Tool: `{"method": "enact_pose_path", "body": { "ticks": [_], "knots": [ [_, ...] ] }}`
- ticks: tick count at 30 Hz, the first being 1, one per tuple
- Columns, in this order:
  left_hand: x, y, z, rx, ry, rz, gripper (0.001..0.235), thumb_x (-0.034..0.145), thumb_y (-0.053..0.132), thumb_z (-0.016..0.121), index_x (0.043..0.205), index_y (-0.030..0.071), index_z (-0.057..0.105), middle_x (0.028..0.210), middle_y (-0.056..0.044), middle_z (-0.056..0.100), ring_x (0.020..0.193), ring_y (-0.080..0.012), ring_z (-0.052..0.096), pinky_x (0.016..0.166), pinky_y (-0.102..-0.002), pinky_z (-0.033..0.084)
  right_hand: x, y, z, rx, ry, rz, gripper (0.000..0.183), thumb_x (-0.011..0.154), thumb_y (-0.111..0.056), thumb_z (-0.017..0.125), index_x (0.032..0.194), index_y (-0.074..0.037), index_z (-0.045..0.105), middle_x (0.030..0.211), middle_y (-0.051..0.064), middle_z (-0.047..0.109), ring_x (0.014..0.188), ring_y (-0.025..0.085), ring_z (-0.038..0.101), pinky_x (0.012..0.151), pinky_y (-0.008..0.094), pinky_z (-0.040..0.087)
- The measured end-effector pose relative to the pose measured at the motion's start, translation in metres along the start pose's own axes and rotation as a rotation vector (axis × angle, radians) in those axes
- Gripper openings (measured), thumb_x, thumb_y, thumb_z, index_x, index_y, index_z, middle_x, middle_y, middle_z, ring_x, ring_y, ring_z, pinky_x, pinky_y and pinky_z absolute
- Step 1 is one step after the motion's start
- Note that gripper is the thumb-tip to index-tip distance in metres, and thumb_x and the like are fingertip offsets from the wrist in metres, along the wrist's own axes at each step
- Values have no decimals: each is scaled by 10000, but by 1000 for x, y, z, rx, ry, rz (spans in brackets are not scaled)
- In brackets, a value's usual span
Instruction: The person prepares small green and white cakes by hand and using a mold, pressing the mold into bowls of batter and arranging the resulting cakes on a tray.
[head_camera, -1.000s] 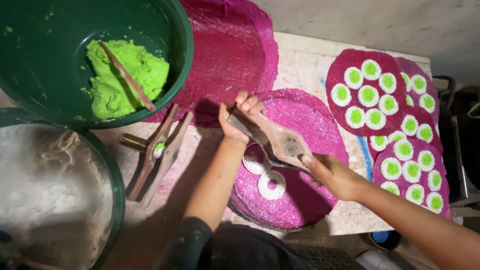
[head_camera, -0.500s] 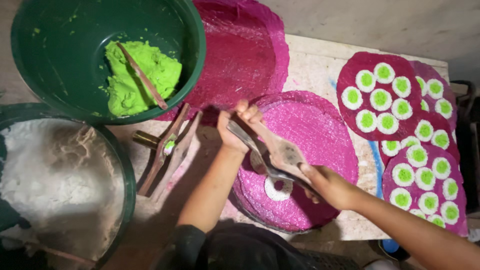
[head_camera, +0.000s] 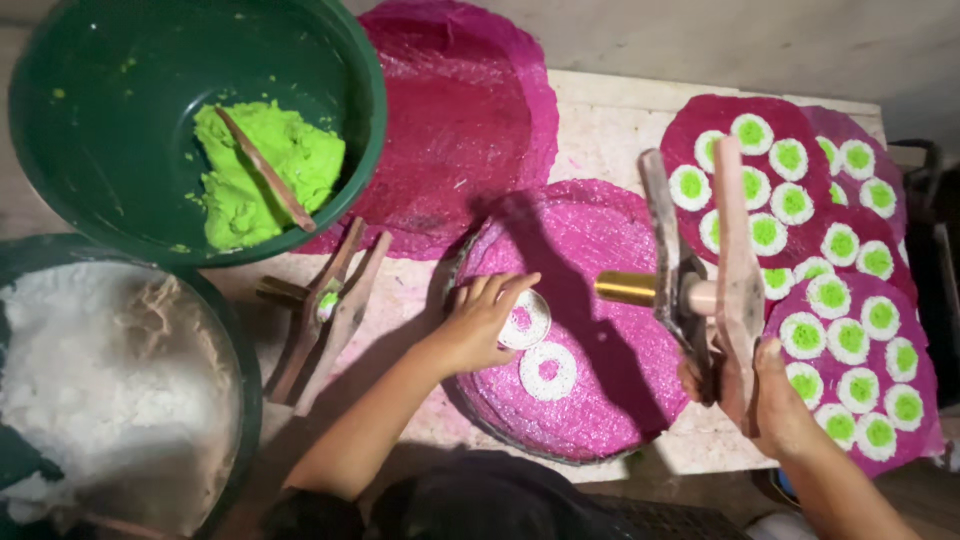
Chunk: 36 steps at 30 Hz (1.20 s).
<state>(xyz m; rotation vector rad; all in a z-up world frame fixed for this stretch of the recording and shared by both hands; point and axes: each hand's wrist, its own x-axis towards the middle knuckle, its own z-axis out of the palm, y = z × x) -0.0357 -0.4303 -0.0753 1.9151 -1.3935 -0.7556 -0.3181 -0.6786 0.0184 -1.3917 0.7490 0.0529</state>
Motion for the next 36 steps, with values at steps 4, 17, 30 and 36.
{"method": "enact_pose_path", "body": {
  "ticks": [4,17,30,36],
  "knots": [
    [7,-5,-3,-30,-102,-111,1123,676,255,885,1571,131,219,1497,-194,411,1406,-372,343,1195,-513,263,-4,-4,14,94,29,-100,1044,826,-925,245,1291,-19,478,908,80,539,793,204,515,665,372,413],
    [99,-7,-25,49,-187,-184,1174,763,340,885,1589,89,89,1659,-192,163,1539,-359,62,1236,-525,87,17,22,3,59,31,-147,879,931,-792,183,1251,-39,504,843,86,575,738,188,559,641,329,489],
    [129,-10,-28,-2216,266,519,428,1066,552,531,965,138,562,874,8,555,906,-165,541,1011,-374,432,103,-73,36,-690,-284,381,788,941,-680,160,896,-51,632,675,79,635,578,185,627,596,368,586],
    [131,-47,-41,-2225,356,580,412,982,576,485,847,187,515,773,48,503,787,-128,499,871,-341,437,125,-92,74,-831,-187,207,803,923,-738,219,818,-65,644,627,62,604,580,194,635,598,368,591]
  ]
}}
